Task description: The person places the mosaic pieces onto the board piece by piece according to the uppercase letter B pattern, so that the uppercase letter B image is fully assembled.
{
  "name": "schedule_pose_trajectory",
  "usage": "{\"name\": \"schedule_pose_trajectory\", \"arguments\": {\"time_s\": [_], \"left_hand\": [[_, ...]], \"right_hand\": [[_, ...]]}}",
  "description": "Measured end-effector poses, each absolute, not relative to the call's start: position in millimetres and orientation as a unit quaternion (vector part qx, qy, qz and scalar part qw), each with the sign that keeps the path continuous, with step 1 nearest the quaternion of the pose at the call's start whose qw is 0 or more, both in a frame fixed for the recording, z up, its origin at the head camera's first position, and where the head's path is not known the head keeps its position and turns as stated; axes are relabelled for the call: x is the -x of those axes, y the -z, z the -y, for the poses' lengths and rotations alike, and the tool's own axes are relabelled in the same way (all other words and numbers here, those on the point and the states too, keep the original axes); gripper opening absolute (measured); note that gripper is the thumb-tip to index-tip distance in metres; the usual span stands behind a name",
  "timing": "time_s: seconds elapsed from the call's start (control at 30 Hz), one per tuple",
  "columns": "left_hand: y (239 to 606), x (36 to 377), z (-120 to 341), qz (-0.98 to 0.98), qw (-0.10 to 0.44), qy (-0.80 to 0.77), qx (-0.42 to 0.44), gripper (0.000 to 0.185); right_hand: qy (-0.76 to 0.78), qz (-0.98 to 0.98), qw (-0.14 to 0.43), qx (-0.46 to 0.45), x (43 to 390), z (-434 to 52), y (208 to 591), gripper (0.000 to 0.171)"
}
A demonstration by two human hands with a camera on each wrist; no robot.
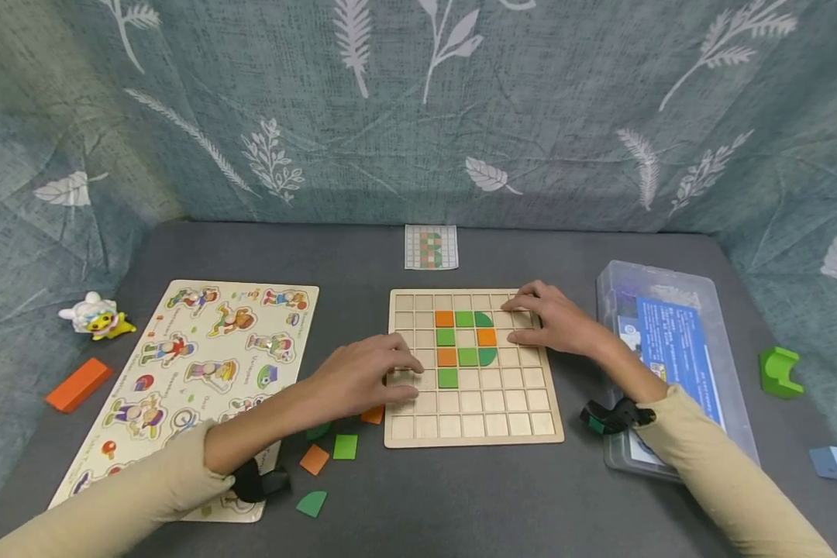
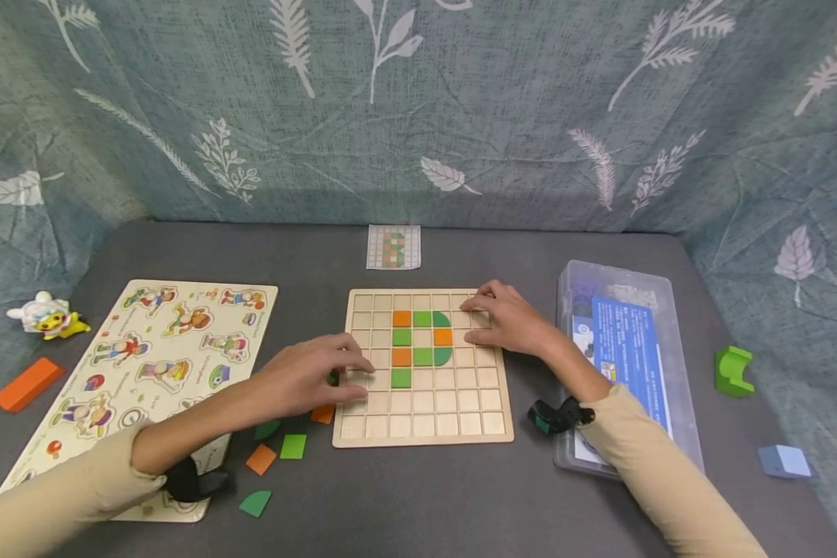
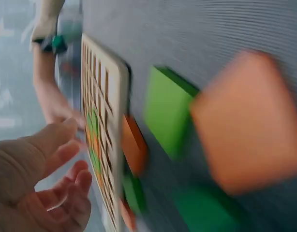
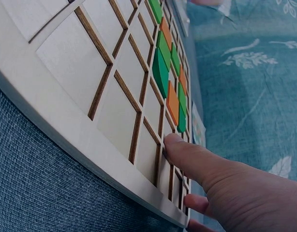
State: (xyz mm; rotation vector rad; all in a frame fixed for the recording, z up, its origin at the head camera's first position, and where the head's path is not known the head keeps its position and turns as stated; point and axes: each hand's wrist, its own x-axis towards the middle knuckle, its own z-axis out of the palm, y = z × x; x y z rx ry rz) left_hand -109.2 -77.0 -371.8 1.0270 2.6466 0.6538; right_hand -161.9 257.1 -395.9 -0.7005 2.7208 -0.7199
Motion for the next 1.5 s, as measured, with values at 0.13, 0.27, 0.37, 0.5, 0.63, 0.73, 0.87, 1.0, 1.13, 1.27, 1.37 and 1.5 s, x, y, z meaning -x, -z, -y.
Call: {"name": "schedule_pose_trajectory", "arguments": {"time_s": [0.13, 0.27, 0.37, 0.5, 0.63, 0.73, 0.87, 1.0, 1.13, 1.27, 1.37, 1.5], "left_hand": [[375, 107, 119, -0.909, 0.122, -0.238, -0.32, 0.03], [378, 98, 153, -0.915, 0.128, -0.244, -0.295, 0.031], [376, 90, 168, -0.914, 0.131, -0.252, -0.291, 0.03], [373, 81, 180, -0.901, 0.145, -0.271, -0.307, 0.026], [373, 69, 188, -0.883, 0.149, -0.282, -0.344, 0.022], [376, 61, 191, -0.87, 0.139, -0.283, -0.38, 0.02], [381, 54, 194, -0.854, 0.122, -0.284, -0.418, 0.019], [384, 52, 195, -0.849, 0.094, -0.276, -0.44, 0.019], [386, 52, 197, -0.844, 0.061, -0.247, -0.472, 0.019], [388, 53, 198, -0.844, 0.025, -0.21, -0.493, 0.02], [387, 52, 199, -0.853, 0.001, -0.183, -0.488, 0.019], [387, 52, 200, -0.86, -0.011, -0.162, -0.484, 0.018]], "right_hand": [[0.245, -0.932, 0.121, 0.239, 162, -258, 396, 0.043], [0.248, -0.931, 0.123, 0.238, 161, -259, 396, 0.043], [0.249, -0.931, 0.12, 0.239, 161, -260, 396, 0.044], [0.245, -0.934, 0.121, 0.229, 162, -260, 394, 0.044], [0.242, -0.936, 0.126, 0.223, 162, -261, 393, 0.045], [0.242, -0.935, 0.127, 0.225, 162, -261, 393, 0.045], [0.242, -0.934, 0.13, 0.227, 162, -260, 394, 0.045], [0.243, -0.933, 0.132, 0.229, 163, -260, 394, 0.046], [0.244, -0.932, 0.133, 0.231, 163, -259, 394, 0.045], [0.246, -0.931, 0.136, 0.233, 163, -259, 395, 0.045], [0.248, -0.93, 0.135, 0.237, 163, -258, 396, 0.045], [0.249, -0.929, 0.132, 0.241, 163, -258, 396, 0.044]]}}
